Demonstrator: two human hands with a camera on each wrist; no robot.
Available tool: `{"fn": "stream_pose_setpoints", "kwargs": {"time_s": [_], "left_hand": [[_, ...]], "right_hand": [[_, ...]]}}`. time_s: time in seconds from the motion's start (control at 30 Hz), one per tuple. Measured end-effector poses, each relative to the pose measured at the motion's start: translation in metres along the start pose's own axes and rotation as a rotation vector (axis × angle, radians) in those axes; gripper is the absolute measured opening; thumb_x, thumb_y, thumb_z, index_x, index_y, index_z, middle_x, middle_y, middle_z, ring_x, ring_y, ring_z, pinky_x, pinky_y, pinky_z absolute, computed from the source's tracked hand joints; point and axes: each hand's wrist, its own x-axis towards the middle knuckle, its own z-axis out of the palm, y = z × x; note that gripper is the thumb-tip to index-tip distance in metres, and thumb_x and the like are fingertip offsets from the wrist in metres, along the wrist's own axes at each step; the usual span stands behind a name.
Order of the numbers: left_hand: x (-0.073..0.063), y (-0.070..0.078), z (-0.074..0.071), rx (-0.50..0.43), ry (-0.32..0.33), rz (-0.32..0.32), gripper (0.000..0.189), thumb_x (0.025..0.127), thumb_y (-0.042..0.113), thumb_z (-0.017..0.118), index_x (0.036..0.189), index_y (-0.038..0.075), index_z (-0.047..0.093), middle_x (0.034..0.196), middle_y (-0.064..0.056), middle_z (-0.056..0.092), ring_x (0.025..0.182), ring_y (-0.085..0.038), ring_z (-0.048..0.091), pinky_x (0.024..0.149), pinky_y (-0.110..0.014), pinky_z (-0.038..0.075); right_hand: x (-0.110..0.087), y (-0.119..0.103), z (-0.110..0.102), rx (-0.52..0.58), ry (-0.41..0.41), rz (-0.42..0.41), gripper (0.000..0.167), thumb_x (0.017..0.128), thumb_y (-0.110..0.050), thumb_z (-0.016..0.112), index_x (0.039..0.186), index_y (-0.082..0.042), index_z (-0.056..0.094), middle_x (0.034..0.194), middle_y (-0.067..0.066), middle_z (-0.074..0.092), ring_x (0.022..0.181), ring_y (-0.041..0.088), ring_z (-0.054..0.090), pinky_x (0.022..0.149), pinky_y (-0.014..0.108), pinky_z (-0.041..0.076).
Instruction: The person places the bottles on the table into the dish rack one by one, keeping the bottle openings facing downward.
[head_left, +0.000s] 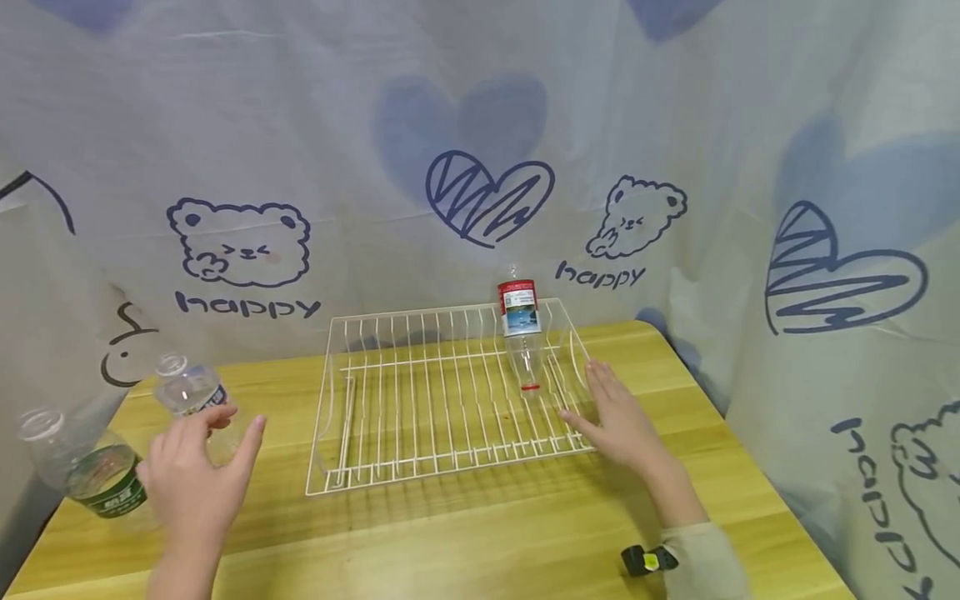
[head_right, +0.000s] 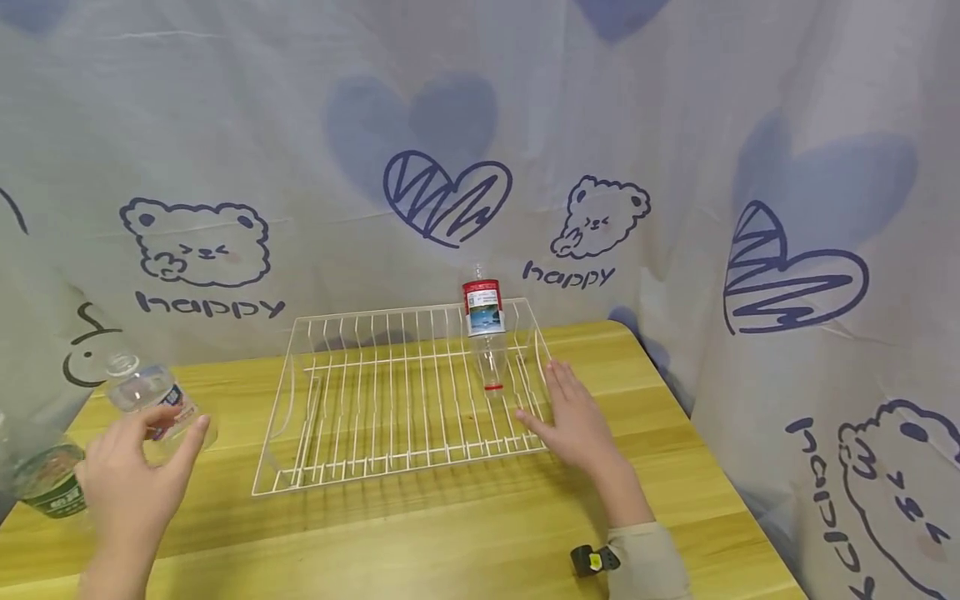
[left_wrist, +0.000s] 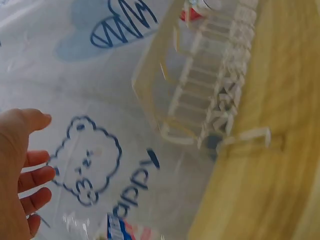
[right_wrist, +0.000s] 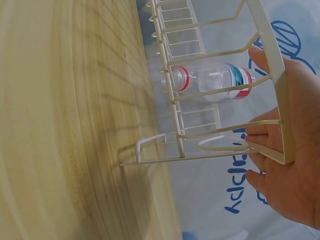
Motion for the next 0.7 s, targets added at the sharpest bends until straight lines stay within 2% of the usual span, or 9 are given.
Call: {"fn": "stream_pose_setpoints", "kwargs": {"time_s": [0.13, 0.23, 0.27, 0.37, 0.5, 0.6, 0.7], "left_hand": [[-0.011, -0.029, -0.013, 0.083, 0.058, -0.017, 0.041, 0.078, 0.031, 0.077, 0.102, 0.0, 0.067, 0.093, -0.022, 0.066, 0.09, -0.044, 0.049, 0.075, -0.053, 0.025], [-0.017, -0.048, -0.022, 0.162, 0.077, -0.054, 0.047, 0.082, 0.039, 0.074, 0.101, -0.003, 0.066, 0.091, -0.024, 0.063, 0.092, -0.048, 0.046, 0.081, -0.061, 0.027], [-0.018, -0.054, -0.026, 0.189, 0.075, -0.072, 0.053, 0.085, 0.046, 0.07, 0.101, -0.004, 0.066, 0.091, -0.026, 0.062, 0.094, -0.049, 0.046, 0.084, -0.063, 0.027], [-0.021, -0.07, -0.034, 0.256, 0.098, -0.072, 0.073, 0.089, 0.064, 0.054, 0.1, -0.007, 0.064, 0.09, -0.03, 0.059, 0.092, -0.052, 0.044, 0.086, -0.067, 0.027], [-0.021, -0.087, -0.041, 0.3, 0.158, -0.064, 0.096, 0.085, 0.081, 0.037, 0.1, -0.01, 0.064, 0.09, -0.032, 0.058, 0.091, -0.052, 0.044, 0.093, -0.066, 0.03], [-0.024, -0.097, -0.043, 0.338, 0.157, -0.145, 0.105, 0.081, 0.086, 0.029, 0.104, -0.01, 0.064, 0.095, -0.032, 0.057, 0.094, -0.049, 0.047, 0.102, -0.061, 0.033], [-0.028, -0.107, -0.044, 0.37, 0.124, -0.253, 0.101, 0.083, 0.083, 0.032, 0.111, -0.01, 0.062, 0.101, -0.031, 0.056, 0.097, -0.048, 0.048, 0.1, -0.058, 0.036]], "right_hand": [[-0.001, 0.0, 0.0, 0.01, -0.002, 0.011, 0.091, 0.095, -0.06, 0.046, 0.154, 0.002, 0.013, 0.163, 0.018, 0.008, 0.151, 0.038, 0.008, 0.122, 0.049, 0.012], [-0.001, -0.001, -0.001, 0.012, -0.005, 0.01, 0.092, 0.095, -0.06, 0.047, 0.154, 0.002, 0.012, 0.163, 0.018, 0.008, 0.151, 0.038, 0.008, 0.121, 0.05, 0.013], [-0.001, -0.002, -0.001, 0.011, -0.007, 0.009, 0.092, 0.095, -0.06, 0.046, 0.154, 0.002, 0.012, 0.163, 0.018, 0.008, 0.151, 0.038, 0.008, 0.121, 0.05, 0.014], [0.0, -0.004, -0.003, 0.012, -0.003, 0.001, 0.092, 0.095, -0.059, 0.047, 0.153, 0.003, 0.013, 0.163, 0.019, 0.009, 0.151, 0.039, 0.01, 0.121, 0.051, 0.014], [0.001, -0.004, -0.004, 0.017, -0.001, 0.001, 0.091, 0.095, -0.058, 0.047, 0.153, 0.003, 0.012, 0.163, 0.018, 0.008, 0.151, 0.039, 0.01, 0.121, 0.05, 0.013], [0.001, -0.004, -0.004, 0.017, -0.006, 0.003, 0.091, 0.095, -0.059, 0.047, 0.153, 0.003, 0.012, 0.163, 0.019, 0.009, 0.151, 0.039, 0.009, 0.121, 0.05, 0.012], [-0.001, -0.003, -0.004, 0.018, -0.007, 0.008, 0.092, 0.095, -0.059, 0.046, 0.153, 0.003, 0.012, 0.163, 0.019, 0.009, 0.151, 0.039, 0.009, 0.121, 0.05, 0.012]]}}
